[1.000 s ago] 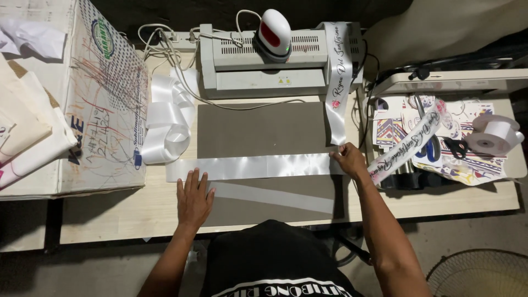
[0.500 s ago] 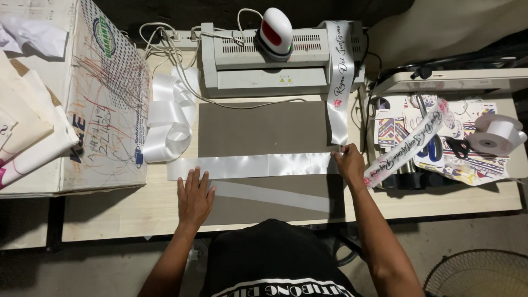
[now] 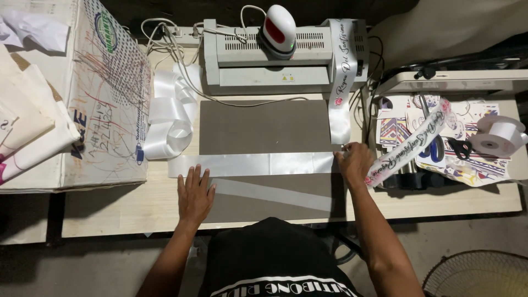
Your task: The person uses a small handheld iron to press a white satin sash with printed text and floral designs on a work table. They repeatedly move the iron along the length of the sash, then lift and fold the sash to inspect the result.
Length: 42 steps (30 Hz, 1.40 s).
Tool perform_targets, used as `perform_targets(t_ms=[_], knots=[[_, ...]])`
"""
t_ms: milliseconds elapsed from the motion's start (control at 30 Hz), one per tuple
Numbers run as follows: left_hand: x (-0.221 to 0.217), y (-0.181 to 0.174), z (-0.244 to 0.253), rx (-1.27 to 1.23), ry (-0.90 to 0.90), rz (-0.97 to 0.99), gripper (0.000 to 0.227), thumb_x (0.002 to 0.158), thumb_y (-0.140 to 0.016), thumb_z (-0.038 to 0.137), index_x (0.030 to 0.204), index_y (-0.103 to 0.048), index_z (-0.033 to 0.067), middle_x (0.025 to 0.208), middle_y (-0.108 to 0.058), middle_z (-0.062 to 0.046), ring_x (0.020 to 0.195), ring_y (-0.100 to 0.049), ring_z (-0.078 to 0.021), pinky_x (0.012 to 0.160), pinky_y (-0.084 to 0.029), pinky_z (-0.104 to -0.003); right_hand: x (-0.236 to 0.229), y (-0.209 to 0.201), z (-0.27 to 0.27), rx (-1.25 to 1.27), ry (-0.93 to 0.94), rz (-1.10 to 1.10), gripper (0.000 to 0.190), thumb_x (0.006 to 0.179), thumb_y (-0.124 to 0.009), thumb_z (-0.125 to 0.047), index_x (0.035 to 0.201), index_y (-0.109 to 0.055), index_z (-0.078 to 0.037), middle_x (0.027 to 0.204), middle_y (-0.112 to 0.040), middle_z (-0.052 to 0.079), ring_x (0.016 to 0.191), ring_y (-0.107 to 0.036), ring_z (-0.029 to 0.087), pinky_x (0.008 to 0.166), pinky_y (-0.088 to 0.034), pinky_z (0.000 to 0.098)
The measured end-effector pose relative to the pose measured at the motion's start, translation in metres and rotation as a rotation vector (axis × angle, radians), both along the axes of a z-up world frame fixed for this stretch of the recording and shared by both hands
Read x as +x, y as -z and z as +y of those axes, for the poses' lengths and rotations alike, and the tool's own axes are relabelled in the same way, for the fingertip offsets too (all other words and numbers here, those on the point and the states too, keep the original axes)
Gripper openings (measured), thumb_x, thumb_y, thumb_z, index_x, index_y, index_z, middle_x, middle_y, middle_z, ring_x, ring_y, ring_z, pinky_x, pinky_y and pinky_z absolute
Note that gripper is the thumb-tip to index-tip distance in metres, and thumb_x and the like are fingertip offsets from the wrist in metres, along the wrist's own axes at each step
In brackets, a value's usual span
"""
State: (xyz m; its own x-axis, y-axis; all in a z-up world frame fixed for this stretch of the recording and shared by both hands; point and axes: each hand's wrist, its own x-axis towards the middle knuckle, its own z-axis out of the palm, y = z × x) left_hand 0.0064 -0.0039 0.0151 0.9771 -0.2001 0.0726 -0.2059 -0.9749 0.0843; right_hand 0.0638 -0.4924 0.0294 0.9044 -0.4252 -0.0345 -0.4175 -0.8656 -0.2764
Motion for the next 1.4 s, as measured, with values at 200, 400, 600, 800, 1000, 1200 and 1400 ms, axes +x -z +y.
perform_targets(t_ms=[200, 400, 600, 800, 1000, 1200, 1400], knots=[[0.002, -0.002, 0.0, 0.017, 0.004, 0.028, 0.053, 0.101, -0.051, 0.042, 0.145, -0.054, 0.0122, 0.158, -0.042, -0.013, 0.148, -0.037, -0.0308, 0.121, -0.023, -0.058, -0.03, -0.022, 0.033, -0.145, -0.244, -0.171, 0.034, 0.092, -0.074, -0.032, 0.112, -0.067, -0.006, 0.124, -0.058, 0.018, 0.118, -0.053, 0.035, 0.101, -0.041, 0.0479], [-0.003, -0.002, -0.001, -0.024, -0.014, 0.027, 0.056, 0.101, -0.052, 0.042, 0.146, -0.053, 0.0098, 0.16, -0.04, -0.015, 0.149, -0.035, -0.0318, 0.123, -0.022, -0.058, -0.078, -0.006, 0.062, 0.01, -0.361, -0.129, 0.046, 0.099, -0.062, -0.033, 0.135, -0.059, -0.004, 0.141, -0.052, 0.018, 0.133, -0.048, 0.035, 0.114, -0.035, 0.0506], [-0.007, 0.01, 0.002, -0.068, -0.006, 0.026, 0.06, 0.1, -0.051, 0.042, 0.15, -0.047, 0.0098, 0.164, -0.034, -0.016, 0.151, -0.03, -0.0339, 0.121, -0.02, -0.06, -0.09, 0.021, 0.058, -0.037, -0.426, -0.121, 0.066, 0.102, -0.051, -0.042, 0.154, -0.042, -0.004, 0.164, -0.033, 0.02, 0.154, -0.026, 0.036, 0.124, -0.014, 0.0561], [-0.009, 0.011, 0.003, -0.071, -0.035, 0.036, 0.062, 0.103, -0.045, 0.044, 0.155, -0.041, 0.0102, 0.167, -0.03, -0.012, 0.155, -0.026, -0.032, 0.124, -0.017, -0.059, -0.09, 0.021, 0.063, -0.017, -0.416, -0.1, 0.068, 0.103, -0.047, -0.044, 0.157, -0.038, -0.003, 0.167, -0.029, 0.02, 0.156, -0.022, 0.035, 0.126, -0.01, 0.0565], [-0.006, 0.016, 0.006, -0.022, -0.049, 0.049, 0.067, 0.102, -0.043, 0.049, 0.156, -0.038, 0.0084, 0.166, -0.031, -0.011, 0.155, -0.022, -0.0298, 0.124, -0.015, -0.058, -0.088, 0.024, 0.06, -0.021, -0.412, -0.098, 0.069, 0.103, -0.046, -0.045, 0.157, -0.037, -0.004, 0.167, -0.028, 0.019, 0.156, -0.021, 0.035, 0.126, -0.009, 0.056], [-0.007, 0.024, 0.006, -0.046, -0.037, 0.022, 0.068, 0.104, -0.041, 0.05, 0.157, -0.038, 0.0081, 0.168, -0.029, -0.011, 0.157, -0.02, -0.0287, 0.126, -0.014, -0.057, -0.09, 0.031, 0.056, -0.045, -0.399, -0.078, 0.07, 0.103, -0.044, -0.047, 0.158, -0.036, -0.005, 0.168, -0.025, 0.018, 0.157, -0.02, 0.035, 0.126, -0.007, 0.0557], [-0.007, 0.023, 0.006, -0.063, -0.034, 0.003, 0.069, 0.103, -0.042, 0.049, 0.158, -0.038, 0.0077, 0.169, -0.027, -0.011, 0.157, -0.02, -0.0293, 0.126, -0.014, -0.057, -0.089, 0.027, 0.059, -0.05, -0.376, -0.066, 0.07, 0.103, -0.044, -0.048, 0.158, -0.037, -0.006, 0.168, -0.025, 0.02, 0.157, -0.02, 0.035, 0.126, -0.007, 0.0562]])
